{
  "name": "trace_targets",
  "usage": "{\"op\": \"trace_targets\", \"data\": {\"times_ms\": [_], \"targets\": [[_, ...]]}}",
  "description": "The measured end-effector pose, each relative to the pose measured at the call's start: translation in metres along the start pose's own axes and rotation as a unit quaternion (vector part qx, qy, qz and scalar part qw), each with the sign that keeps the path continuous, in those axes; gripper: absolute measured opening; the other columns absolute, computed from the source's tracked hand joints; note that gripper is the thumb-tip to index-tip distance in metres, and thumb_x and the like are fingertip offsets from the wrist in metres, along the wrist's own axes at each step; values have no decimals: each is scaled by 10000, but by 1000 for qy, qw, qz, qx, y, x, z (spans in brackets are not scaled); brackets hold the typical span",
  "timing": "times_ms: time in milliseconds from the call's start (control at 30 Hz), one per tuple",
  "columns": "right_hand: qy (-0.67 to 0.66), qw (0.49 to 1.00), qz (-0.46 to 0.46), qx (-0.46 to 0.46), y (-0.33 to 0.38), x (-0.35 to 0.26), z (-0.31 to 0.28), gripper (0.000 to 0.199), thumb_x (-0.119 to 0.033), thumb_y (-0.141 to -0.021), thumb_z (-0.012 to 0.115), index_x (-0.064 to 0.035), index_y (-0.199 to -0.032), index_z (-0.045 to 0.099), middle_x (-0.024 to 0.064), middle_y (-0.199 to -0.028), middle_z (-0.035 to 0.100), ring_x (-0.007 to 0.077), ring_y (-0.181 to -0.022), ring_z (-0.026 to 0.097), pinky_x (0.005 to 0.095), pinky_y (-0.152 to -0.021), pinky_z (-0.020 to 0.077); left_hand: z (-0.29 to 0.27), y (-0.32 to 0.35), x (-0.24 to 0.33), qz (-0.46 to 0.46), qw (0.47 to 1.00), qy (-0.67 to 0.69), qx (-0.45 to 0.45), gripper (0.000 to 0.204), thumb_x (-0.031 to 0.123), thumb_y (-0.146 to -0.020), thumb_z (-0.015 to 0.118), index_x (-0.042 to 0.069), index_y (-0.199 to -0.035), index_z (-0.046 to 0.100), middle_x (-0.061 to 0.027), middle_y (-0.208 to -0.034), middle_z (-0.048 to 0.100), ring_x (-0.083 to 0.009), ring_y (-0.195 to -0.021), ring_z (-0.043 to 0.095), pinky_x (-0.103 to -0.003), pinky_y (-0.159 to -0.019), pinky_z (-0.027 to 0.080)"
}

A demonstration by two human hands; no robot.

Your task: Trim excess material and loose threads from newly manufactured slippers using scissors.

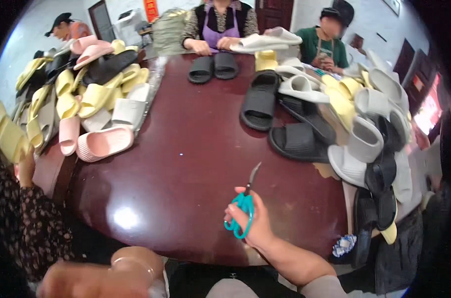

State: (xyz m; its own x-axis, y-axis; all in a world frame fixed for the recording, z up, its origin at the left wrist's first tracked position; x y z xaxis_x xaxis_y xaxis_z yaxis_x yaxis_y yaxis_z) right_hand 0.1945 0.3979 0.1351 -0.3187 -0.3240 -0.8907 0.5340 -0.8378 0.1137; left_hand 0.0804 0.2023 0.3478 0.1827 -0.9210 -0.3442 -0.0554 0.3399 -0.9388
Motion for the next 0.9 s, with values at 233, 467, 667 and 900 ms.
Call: {"op": "trace_targets", "data": {"times_ms": [233, 467, 667, 900], "targets": [[42, 998, -44, 20, -11, -6, -15, 528, -56, -820, 640, -59, -1281, 384, 109, -933, 599, 175, -767, 625, 293, -659, 519, 23, 145, -99, -549, 829, -92, -49, 208, 97, -850, 533, 29, -1043, 572, -134, -986, 602, -269, -883, 593, -393, -764, 489], [430, 836, -301, 158, -38, -100, -53, 493, -39, -794, 643, -34, -1247, 448, 93, -966, 627, 157, -879, 616, 260, -770, 486, 44, 211, -102, -359, 819, -217, -391, 189, 52, -738, 625, 60, -926, 613, -44, -815, 617, -195, -737, 608, -327, -677, 489], [557, 680, -314, 359, -74, -126, -159, 513, -33, -766, 669, -37, -1232, 453, 110, -978, 624, 181, -856, 614, 295, -767, 476, 64, 208, -89, -312, 835, -162, -424, 204, 82, -705, 656, 70, -904, 617, -22, -769, 597, -156, -706, 599, -289, -656, 487], [450, 802, -250, 303, -92, -92, -165, 511, -53, -773, 680, -50, -1231, 455, 68, -913, 607, 128, -835, 578, 261, -737, 457, 63, 207, -89, -324, 835, -152, -417, 207, 72, -702, 655, 70, -905, 617, -22, -781, 601, -160, -723, 601, -291, -682, 491]]}}
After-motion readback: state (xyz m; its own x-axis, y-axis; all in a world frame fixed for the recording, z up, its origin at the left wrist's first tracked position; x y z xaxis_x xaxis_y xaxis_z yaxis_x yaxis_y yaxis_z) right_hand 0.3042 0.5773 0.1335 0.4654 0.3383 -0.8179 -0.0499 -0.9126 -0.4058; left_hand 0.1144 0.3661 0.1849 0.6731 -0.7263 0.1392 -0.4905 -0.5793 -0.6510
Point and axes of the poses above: each hand's wrist, its own y-axis away from the middle knuckle, its own z-axis out of the palm, x = y × z, the point moved 5 cm from there along -y, towards the middle knuckle
